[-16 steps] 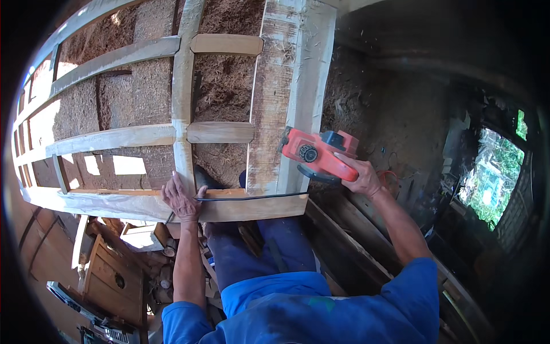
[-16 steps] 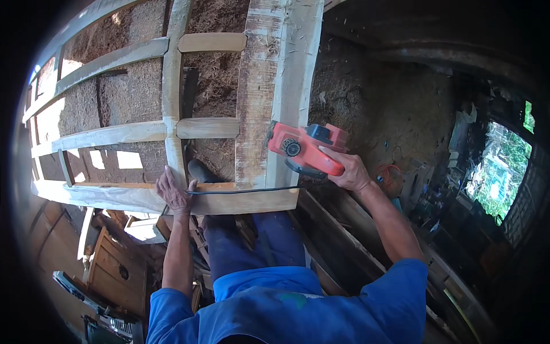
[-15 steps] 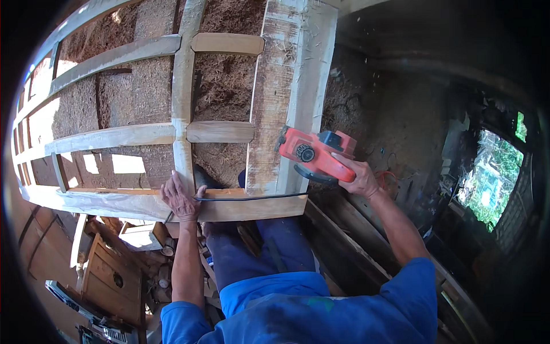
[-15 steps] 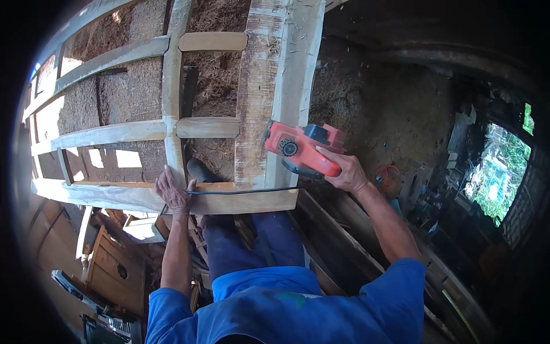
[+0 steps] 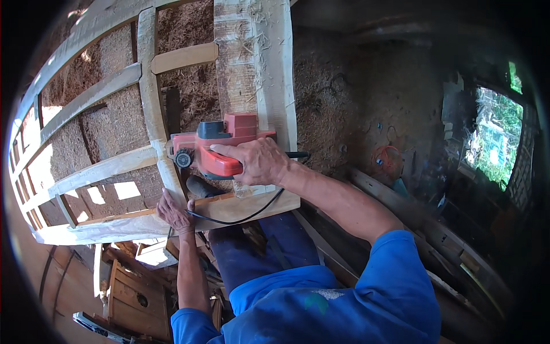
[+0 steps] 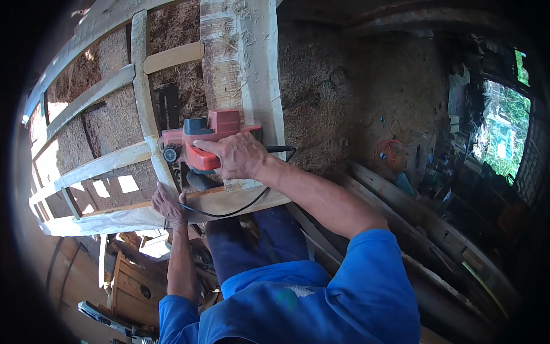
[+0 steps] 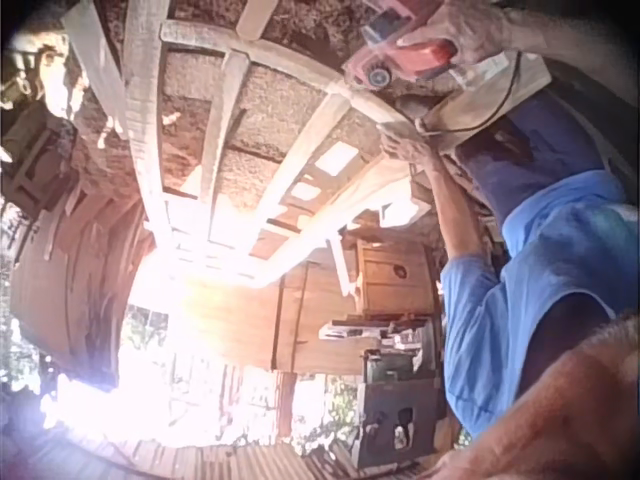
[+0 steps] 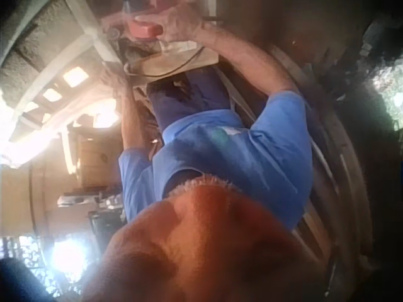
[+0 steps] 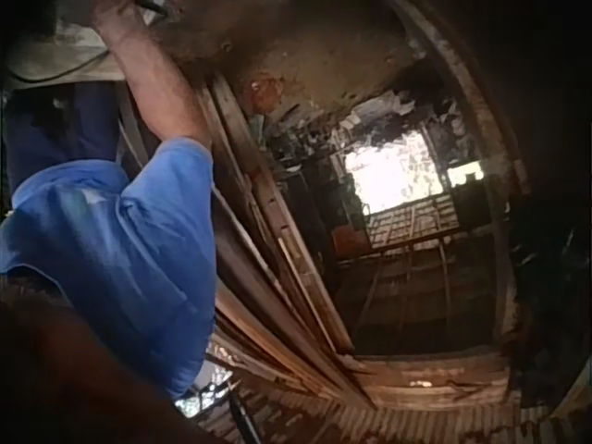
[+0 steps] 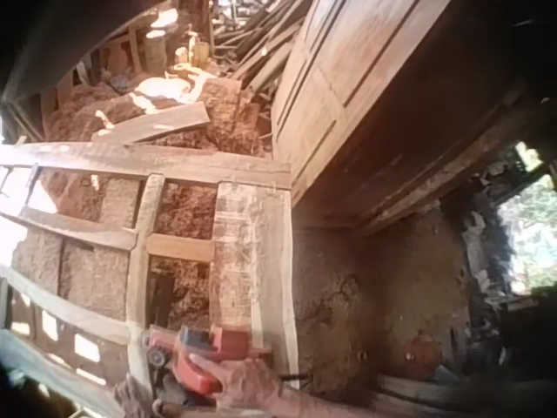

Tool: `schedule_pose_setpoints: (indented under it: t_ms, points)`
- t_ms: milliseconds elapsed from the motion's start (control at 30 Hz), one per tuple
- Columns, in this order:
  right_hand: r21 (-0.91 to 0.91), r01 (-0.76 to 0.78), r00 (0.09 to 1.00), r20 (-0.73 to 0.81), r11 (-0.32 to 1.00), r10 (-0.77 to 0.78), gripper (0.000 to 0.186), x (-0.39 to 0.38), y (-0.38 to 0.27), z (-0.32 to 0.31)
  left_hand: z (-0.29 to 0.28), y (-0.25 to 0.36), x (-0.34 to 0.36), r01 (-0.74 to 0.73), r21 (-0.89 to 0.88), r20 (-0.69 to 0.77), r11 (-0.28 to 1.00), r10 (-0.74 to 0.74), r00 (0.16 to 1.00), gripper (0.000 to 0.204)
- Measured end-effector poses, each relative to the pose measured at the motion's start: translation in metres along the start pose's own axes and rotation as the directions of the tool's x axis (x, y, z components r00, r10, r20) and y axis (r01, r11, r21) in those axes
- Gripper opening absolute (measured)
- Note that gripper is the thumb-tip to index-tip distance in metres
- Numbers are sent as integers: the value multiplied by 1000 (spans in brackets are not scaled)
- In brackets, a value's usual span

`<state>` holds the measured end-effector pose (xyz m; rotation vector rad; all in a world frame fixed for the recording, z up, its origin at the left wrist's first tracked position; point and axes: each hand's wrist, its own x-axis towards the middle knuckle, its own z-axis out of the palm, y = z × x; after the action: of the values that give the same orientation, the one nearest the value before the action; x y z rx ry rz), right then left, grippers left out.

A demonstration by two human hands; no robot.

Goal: The person uses a power planer to smooth the surfaces of a large wooden frame structure resting on a floor covered in wood shavings and lumber.

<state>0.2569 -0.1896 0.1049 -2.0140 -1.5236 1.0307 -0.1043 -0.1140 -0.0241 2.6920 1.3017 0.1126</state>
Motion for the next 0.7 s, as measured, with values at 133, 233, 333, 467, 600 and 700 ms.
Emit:
schedule_pose_setpoints:
  t_ms: [133,233,333,467,600,700]
  points:
    - [-5,-31,999,-23,999,31,71,-59,41,-25,-2,-1,2,9,7,-1,1000,-9,1000,105]
    - [-46,-77,994,-84,996,73,71,-125,85,-44,-4,5,4,16,5,-6,1000,-16,1000,106]
    - [38,-163,985,-48,986,165,74,-161,105,-61,-7,3,1,21,11,14,1000,-21,1000,107]
    - [53,-162,984,-70,985,165,73,-151,94,-49,-7,5,2,23,-17,1,1000,-23,1000,106]
    - [-15,-16,998,-55,1000,15,68,-90,66,-40,-4,1,1,27,-15,20,1000,-26,999,105]
    - [-51,-9,1000,-13,999,8,68,-48,42,-22,0,4,2,33,-11,23,999,-32,999,106]
